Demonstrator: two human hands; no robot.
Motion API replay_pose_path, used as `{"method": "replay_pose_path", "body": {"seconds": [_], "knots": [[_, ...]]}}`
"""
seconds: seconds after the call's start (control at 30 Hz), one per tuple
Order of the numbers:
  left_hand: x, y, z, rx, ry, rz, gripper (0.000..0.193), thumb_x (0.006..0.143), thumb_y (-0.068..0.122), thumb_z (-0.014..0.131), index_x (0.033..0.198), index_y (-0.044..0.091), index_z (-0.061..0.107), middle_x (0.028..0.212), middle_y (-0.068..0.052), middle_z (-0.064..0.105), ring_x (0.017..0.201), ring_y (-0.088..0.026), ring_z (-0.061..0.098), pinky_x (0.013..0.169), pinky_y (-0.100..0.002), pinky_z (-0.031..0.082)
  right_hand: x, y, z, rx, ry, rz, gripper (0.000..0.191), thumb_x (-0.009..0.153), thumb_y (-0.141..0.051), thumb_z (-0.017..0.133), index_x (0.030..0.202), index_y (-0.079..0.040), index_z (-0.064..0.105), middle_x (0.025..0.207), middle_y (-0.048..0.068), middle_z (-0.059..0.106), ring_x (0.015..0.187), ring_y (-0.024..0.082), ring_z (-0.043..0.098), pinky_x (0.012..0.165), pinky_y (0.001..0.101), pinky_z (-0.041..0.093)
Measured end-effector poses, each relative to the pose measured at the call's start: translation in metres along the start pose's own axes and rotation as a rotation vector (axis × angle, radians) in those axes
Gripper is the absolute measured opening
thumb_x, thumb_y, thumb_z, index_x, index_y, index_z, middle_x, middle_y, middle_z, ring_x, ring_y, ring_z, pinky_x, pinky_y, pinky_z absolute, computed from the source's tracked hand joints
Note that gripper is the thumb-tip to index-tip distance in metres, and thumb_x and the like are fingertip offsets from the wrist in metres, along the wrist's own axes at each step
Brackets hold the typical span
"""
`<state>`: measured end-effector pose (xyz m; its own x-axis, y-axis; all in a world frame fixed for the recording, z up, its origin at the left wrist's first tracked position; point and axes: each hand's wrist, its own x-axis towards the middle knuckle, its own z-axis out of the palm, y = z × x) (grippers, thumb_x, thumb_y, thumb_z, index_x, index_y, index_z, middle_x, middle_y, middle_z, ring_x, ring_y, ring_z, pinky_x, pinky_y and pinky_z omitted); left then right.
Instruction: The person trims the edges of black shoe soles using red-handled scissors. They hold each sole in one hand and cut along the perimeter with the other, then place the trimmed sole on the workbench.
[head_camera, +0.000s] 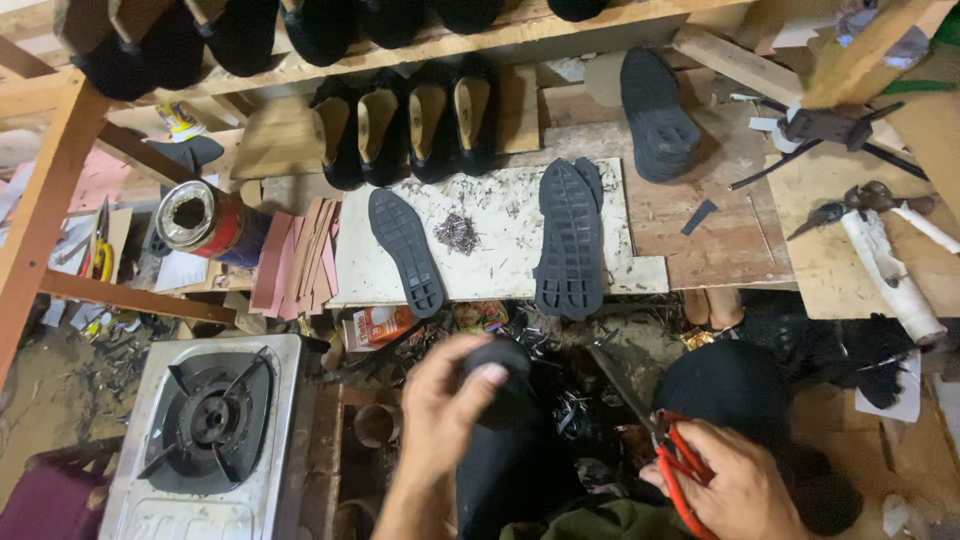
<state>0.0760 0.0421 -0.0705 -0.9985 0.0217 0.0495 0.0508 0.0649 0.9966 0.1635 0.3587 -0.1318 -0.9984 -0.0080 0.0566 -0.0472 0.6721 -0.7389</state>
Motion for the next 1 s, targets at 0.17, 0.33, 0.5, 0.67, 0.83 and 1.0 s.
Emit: {"method": "replay_pose_path", "body": {"seconds": [0.17, 0.33, 0.5, 0.67, 0.83, 1.0], "knots": [[0.026, 0.02, -0.042, 0.155, 0.272, 0.728, 0.03, 0.098, -0.008, 0.067, 0.121, 0.006, 0.055, 0.125, -0.011, 0.066, 0.112, -0.017, 0.066, 0.097, -0.031, 0.055, 0.002, 0.006, 0.01, -0.037, -0.093, 0.278, 0.05, 0.066, -0.032, 0.095, 0.107, -0.014, 0.074, 0.068, 0.006, 0.072, 0.059, 0.017, 0.067, 0.059, 0.0322, 0.059], [0.056, -0.021, -0.056, 0.5, 0.317, 0.617, 0.031, 0.09, -0.011, 0.063, 0.113, 0.006, 0.05, 0.138, -0.014, 0.063, 0.137, -0.033, 0.059, 0.112, -0.046, 0.049, 0.001, 0.008, 0.021, -0.062, -0.163, 0.335, 0.043, 0.068, -0.036, 0.094, 0.101, -0.015, 0.076, 0.068, 0.004, 0.074, 0.06, 0.014, 0.068, 0.059, 0.0307, 0.059], [0.071, -0.08, -0.056, 0.593, 0.188, 0.32, 0.031, 0.082, -0.007, 0.069, 0.108, -0.001, 0.053, 0.145, -0.023, 0.057, 0.148, -0.047, 0.037, 0.108, -0.048, 0.044, -0.002, 0.019, 0.023, -0.055, -0.303, 0.544, 0.036, 0.075, -0.036, 0.094, 0.098, -0.013, 0.078, 0.075, 0.004, 0.074, 0.063, 0.01, 0.073, 0.066, 0.0291, 0.06], [0.076, -0.105, -0.055, 0.658, 0.268, 0.378, 0.023, 0.087, 0.012, 0.077, 0.103, 0.001, 0.065, 0.143, -0.022, 0.058, 0.147, -0.044, 0.038, 0.115, -0.049, 0.038, -0.002, 0.03, 0.03, -0.018, -0.346, 0.659, 0.037, 0.076, -0.033, 0.094, 0.104, -0.013, 0.079, 0.079, 0.005, 0.077, 0.067, 0.011, 0.075, 0.07, 0.0296, 0.062], [0.092, -0.1, -0.066, 0.625, 0.234, 0.354, 0.014, 0.093, 0.014, 0.073, 0.101, 0.003, 0.068, 0.143, -0.02, 0.061, 0.151, -0.043, 0.04, 0.117, -0.048, 0.04, -0.005, 0.027, 0.036, 0.003, -0.315, 0.591, 0.039, 0.072, -0.032, 0.096, 0.101, -0.013, 0.079, 0.077, 0.002, 0.078, 0.066, 0.009, 0.077, 0.071, 0.0278, 0.062], [0.087, -0.081, -0.055, 0.808, 0.267, 0.428, 0.028, 0.089, 0.017, 0.076, 0.111, 0.002, 0.068, 0.138, -0.021, 0.062, 0.144, -0.046, 0.042, 0.116, -0.05, 0.038, -0.008, 0.014, 0.037, 0.013, -0.296, 0.563, 0.038, 0.07, -0.033, 0.097, 0.097, -0.012, 0.081, 0.073, 0.003, 0.079, 0.064, 0.009, 0.075, 0.068, 0.0291, 0.061]]}}
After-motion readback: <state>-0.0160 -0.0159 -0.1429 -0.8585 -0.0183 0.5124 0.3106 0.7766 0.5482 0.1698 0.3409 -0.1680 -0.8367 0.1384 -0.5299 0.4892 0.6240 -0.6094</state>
